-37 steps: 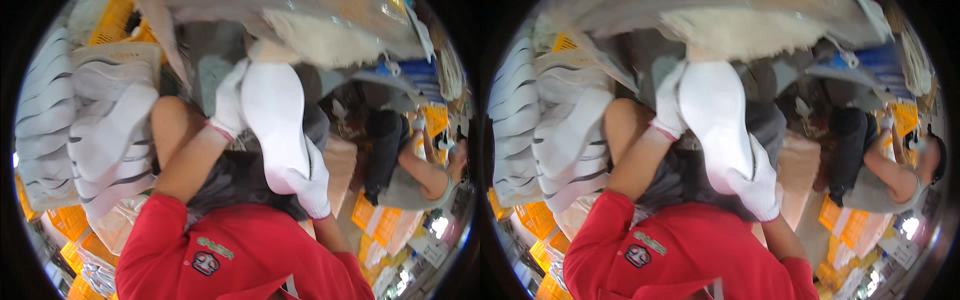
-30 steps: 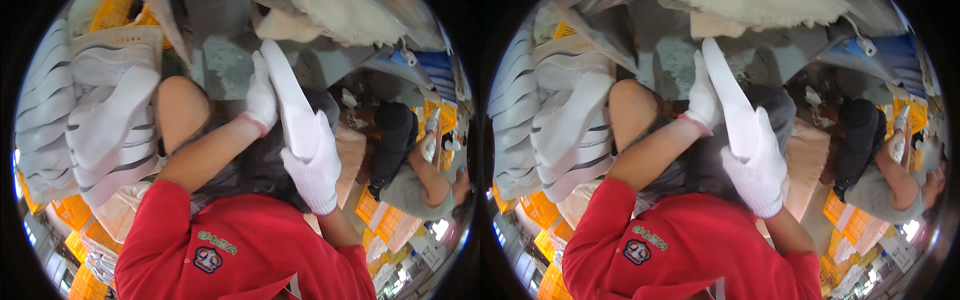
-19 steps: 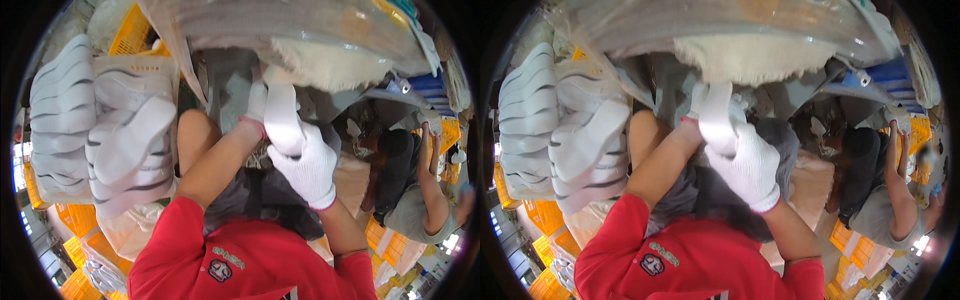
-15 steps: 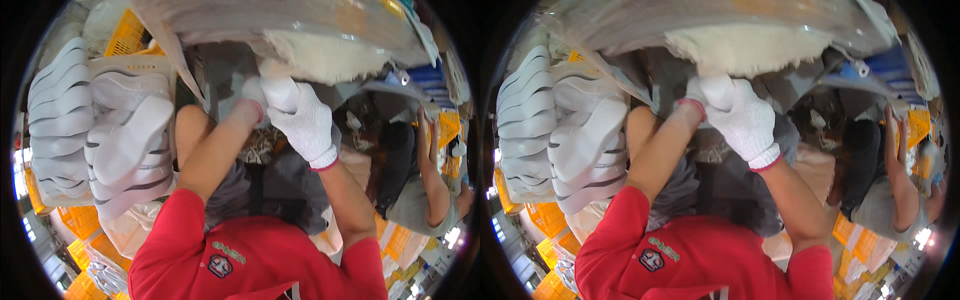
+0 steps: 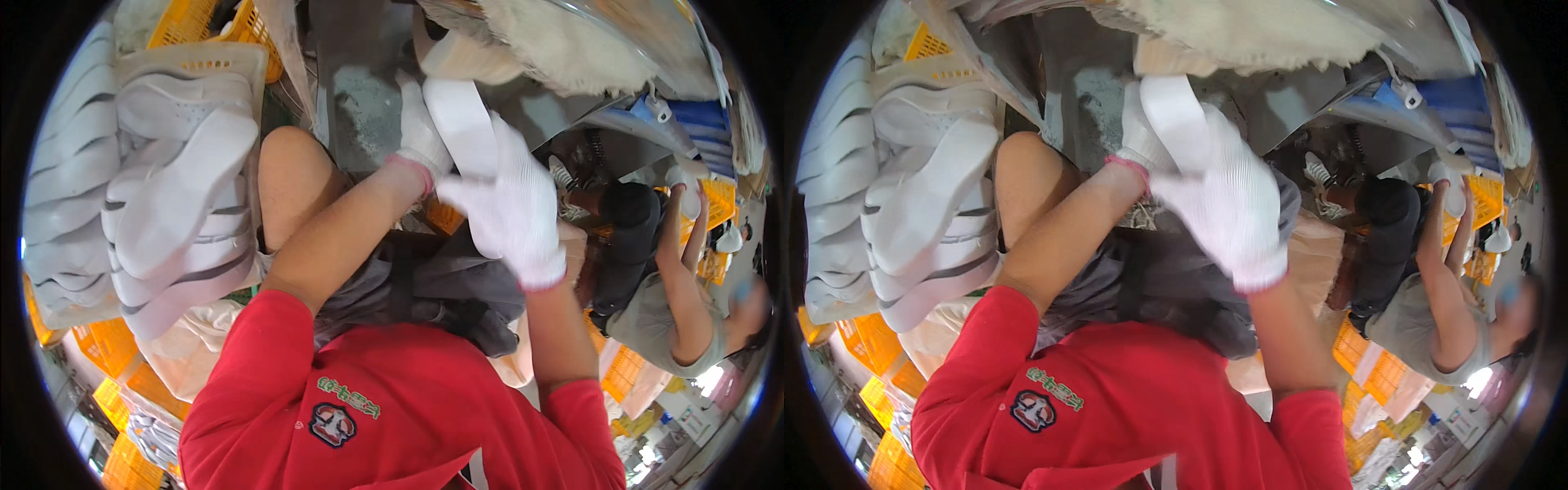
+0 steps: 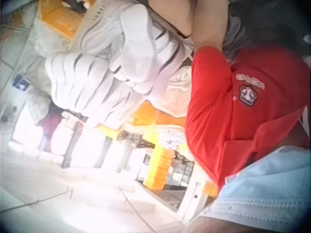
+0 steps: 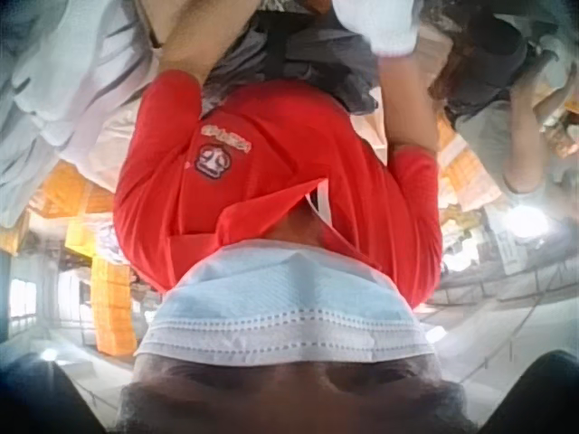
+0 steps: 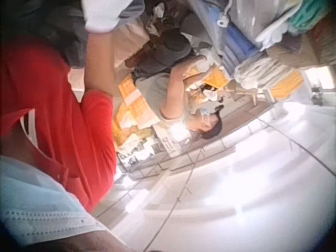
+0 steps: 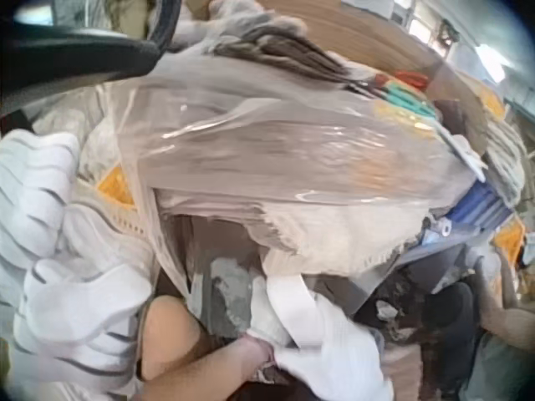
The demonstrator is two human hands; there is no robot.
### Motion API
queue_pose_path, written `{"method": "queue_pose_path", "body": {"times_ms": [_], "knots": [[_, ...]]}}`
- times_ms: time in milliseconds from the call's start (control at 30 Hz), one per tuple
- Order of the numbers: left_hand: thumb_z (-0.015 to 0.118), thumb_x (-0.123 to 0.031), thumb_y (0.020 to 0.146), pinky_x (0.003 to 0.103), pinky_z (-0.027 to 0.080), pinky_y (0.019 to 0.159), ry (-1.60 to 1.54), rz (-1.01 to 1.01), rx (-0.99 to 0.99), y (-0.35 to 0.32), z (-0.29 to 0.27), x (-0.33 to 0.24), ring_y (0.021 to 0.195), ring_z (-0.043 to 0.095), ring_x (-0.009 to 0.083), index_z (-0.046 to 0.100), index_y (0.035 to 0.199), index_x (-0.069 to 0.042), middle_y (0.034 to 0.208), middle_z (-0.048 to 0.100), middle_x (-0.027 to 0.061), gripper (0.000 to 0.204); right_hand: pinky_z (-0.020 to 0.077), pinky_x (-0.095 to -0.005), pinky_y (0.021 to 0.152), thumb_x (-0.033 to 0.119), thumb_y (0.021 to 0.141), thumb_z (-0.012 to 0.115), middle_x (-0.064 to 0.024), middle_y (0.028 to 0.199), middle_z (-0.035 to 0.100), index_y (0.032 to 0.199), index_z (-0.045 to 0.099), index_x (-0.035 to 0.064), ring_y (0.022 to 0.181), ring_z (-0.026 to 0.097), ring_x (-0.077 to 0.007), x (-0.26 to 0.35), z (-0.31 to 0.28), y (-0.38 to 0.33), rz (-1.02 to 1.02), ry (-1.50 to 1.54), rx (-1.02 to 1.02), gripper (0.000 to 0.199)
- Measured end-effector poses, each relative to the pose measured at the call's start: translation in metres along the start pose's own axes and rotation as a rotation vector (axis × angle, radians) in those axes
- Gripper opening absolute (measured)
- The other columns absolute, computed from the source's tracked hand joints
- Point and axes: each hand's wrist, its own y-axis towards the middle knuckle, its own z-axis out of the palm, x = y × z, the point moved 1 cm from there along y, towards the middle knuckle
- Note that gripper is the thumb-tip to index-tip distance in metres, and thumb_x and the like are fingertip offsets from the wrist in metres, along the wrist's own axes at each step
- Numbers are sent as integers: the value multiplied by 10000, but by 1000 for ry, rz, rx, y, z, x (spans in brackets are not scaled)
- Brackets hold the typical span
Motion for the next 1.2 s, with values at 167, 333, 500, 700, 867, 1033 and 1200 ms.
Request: {"method": "queue_pose_path", "body": {"times_ms": [167, 333, 500, 700, 867, 1033, 1200], "knots": [[445, -429, 1152, 454, 627, 822, 838, 413, 67, 67, -12, -26, 912, 751, 287, 673, 1208, -76, 1043, 755, 140, 424, 606, -490, 848, 187, 773, 810, -215, 1014, 738, 1171, 734, 19, 960, 734, -430, 3, 8, -8, 77, -78, -21, 439], [411, -344, 1177, 417, 588, 997, 386, 222, -9, 53, -28, -4, 1131, 720, 244, 630, 1289, -78, 1257, 737, 115, 362, 624, -488, 821, 214, 833, 819, -231, 970, 761, 1063, 740, 58, 920, 753, -440, 13, -12, -2, 66, -31, 40, 289], [626, -241, 1069, 410, 588, 970, 778, 316, 48, 45, -29, -3, 1123, 726, 290, 648, 1291, -58, 1200, 753, 134, 288, 602, -504, 806, 202, 835, 827, -222, 942, 740, 1028, 737, 45, 924, 736, -443, 5, 9, -9, 93, 33, -57, 264], [474, -409, 1157, 410, 521, 1058, 1239, 545, -165, 23, -14, -46, 1224, 684, 325, 673, 1360, -15, 1326, 727, 186, 485, 611, -531, 742, 171, 876, 715, -209, 930, 746, 1015, 719, 70, 843, 733, -453, 6, -1, 7, -123, -54, 35, 171], [492, -527, 1166, 378, 497, 1174, 29, -6, -43, -21, -1, -20, 1296, 661, 244, 650, 1440, -61, 1402, 721, 95, 563, 595, -362, 1002, 89, 913, 778, -129, 1318, 766, 1466, 638, -48, 1189, 737, -207, -31, 3, -92, 656, 1336, -58, 587], [504, -443, 1170, 435, 505, 1162, -117, -81, 77, -24, 32, -42, 1320, 655, 303, 591, 1533, -52, 1436, 699, 136, 540, 600, -352, 983, 70, 931, 756, -124, 1298, 759, 1462, 631, -62, 1125, 737, -202, -34, 1, -96, 637, 1386, -103, 561], [522, -274, 1135, 417, 538, 1103, 394, 196, -169, -31, 17, -54, 1205, 697, 287, 644, 1400, -44, 1278, 748, 137, 372, 582, -369, 1021, 116, 921, 790, -115, 1308, 749, 1462, 631, -53, 1169, 722, -201, -17, 0, -90, 572, 1247, 22, 589]]}}
